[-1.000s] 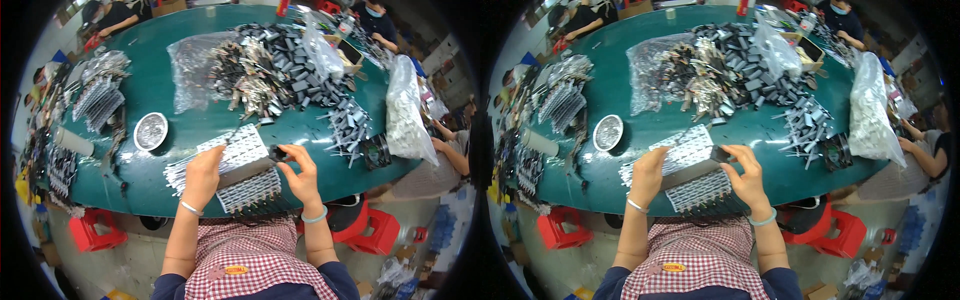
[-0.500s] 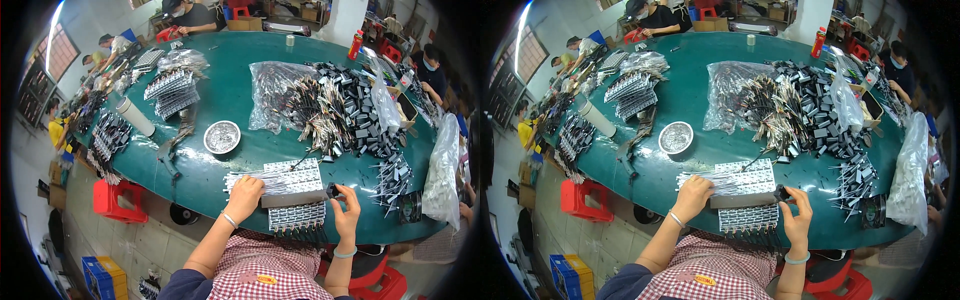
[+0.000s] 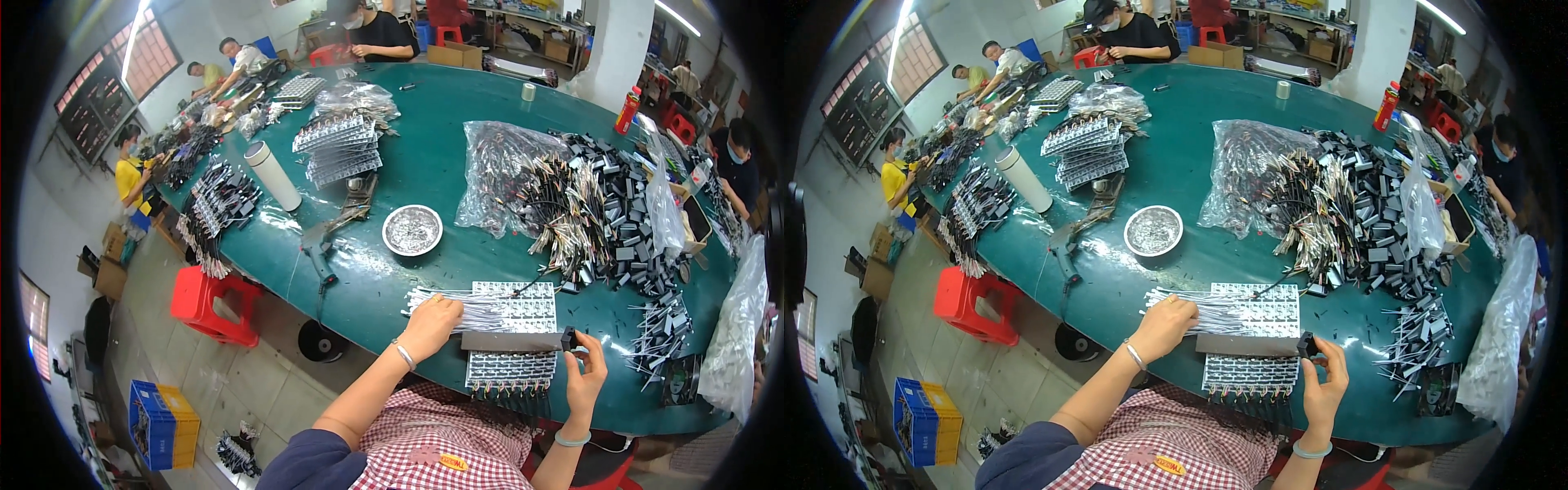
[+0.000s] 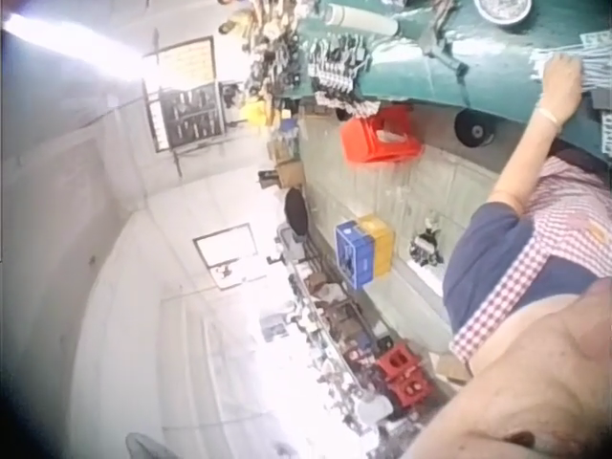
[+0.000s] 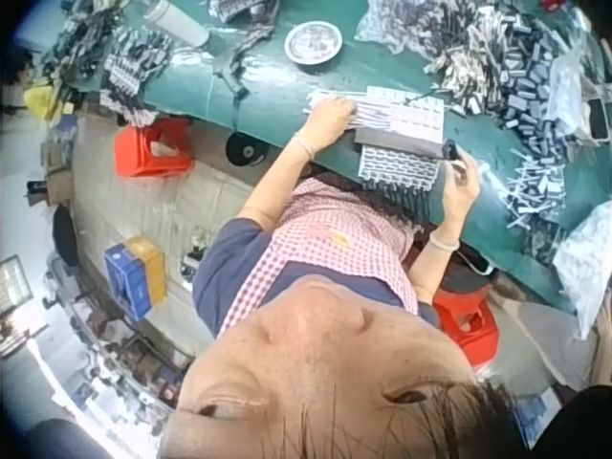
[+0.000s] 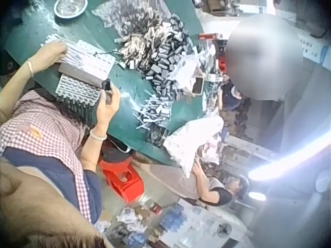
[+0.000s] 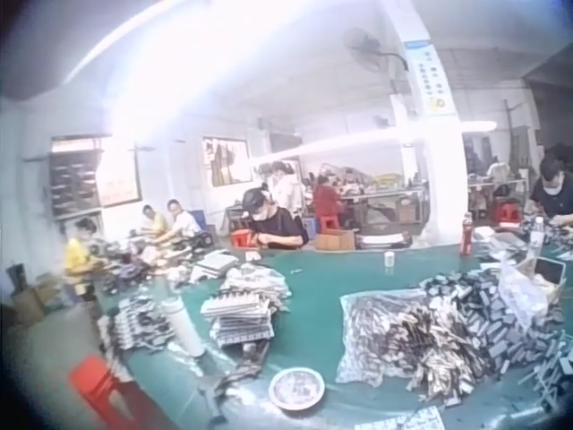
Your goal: The person assembles electronic modules by hand, fitting plastic housings onto small circuit boards with attached wires.
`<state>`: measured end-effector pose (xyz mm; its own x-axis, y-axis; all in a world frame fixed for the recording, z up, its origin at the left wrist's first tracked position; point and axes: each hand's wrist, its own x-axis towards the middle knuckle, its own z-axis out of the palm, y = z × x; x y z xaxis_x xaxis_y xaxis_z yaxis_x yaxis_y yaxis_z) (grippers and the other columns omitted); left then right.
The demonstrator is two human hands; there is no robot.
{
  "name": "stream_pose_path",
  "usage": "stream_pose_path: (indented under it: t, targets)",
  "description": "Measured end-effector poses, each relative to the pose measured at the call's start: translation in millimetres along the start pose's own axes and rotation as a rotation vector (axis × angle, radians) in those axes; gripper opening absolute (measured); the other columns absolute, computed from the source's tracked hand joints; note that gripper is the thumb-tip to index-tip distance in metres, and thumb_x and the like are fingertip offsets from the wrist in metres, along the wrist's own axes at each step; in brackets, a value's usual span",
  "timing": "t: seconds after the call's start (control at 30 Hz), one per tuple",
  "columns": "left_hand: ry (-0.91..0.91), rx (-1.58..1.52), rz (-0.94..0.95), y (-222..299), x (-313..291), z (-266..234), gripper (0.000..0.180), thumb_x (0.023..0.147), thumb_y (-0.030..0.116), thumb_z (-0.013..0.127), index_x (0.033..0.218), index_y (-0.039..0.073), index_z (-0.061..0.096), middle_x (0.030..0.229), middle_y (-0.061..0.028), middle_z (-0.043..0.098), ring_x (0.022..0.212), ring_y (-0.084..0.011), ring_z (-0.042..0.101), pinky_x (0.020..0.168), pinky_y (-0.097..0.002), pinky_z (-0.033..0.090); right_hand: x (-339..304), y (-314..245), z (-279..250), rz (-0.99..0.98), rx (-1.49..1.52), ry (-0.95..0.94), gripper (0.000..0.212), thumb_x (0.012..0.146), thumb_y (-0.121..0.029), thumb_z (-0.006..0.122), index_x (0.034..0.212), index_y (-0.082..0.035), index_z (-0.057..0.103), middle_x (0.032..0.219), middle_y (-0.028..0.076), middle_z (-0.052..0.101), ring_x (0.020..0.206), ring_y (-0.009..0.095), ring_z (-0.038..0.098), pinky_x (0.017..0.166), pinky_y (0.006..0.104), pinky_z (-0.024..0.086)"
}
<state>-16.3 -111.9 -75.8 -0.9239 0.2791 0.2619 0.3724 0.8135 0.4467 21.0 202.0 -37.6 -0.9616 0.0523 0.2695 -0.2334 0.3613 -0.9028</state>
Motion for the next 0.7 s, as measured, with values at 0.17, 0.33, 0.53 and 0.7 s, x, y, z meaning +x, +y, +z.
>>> stream_pose_path:
  t: [0.17, 0.33, 0.53, 0.7]
  targets:
    - [0.033, -0.002, 0.006, 1.6, -1.7, -4.0, 0.012, 0.086, 0.014, 0.067, 0.087, 0.005, 0.059, 0.082, -0.0111, 0.063, 0.085, -0.0315, 0.06, 0.076, -0.0419, 0.049, -0.6, 0.9, 0.2, -0.023, -0.01, -0.02, 0.039, 0.083, 0.008, 0.064, 0.122, 0.001, 0.063, 0.119, 0.01, 0.06, 0.105, 0.017, 0.059, 0.083, 0.0276, 0.049]
    - [0.179, -0.238, 0.021, 15.7, 4.0, -21.1, 0.008, 0.088, 0.006, 0.066, 0.093, 0.001, 0.061, 0.088, -0.0133, 0.066, 0.081, -0.0289, 0.065, 0.072, -0.0372, 0.052, -6.2, -1.1, -3.4, 0.002, -0.023, 0.042, 0.039, 0.083, 0.008, 0.064, 0.121, 0.002, 0.063, 0.12, 0.01, 0.06, 0.106, 0.018, 0.059, 0.084, 0.0278, 0.049]
    - [0.049, -0.816, -0.228, 56.5, 9.0, -48.6, 0.034, 0.094, -0.01, 0.047, 0.123, 0.002, 0.059, 0.103, -0.0121, 0.068, 0.074, -0.0112, 0.061, 0.068, -0.0252, 0.052, 7.4, -16.9, 11.5, -0.14, -0.056, 0.041, 0.038, 0.078, 0.006, 0.072, 0.114, 0.0, 0.067, 0.112, 0.015, 0.066, 0.098, 0.026, 0.064, 0.079, 0.0316, 0.053]
    - [0.0, -0.673, 0.063, 76.3, 22.3, -31.0, 0.037, 0.099, 0.001, 0.051, 0.135, 0.006, 0.058, 0.108, -0.0161, 0.069, 0.079, -0.0201, 0.064, 0.073, -0.029, 0.051, 9.3, -25.9, 15.5, -0.217, -0.05, 0.013, 0.042, 0.076, 0.007, 0.073, 0.116, -0.001, 0.066, 0.111, 0.014, 0.066, 0.094, 0.025, 0.063, 0.077, 0.0329, 0.053]
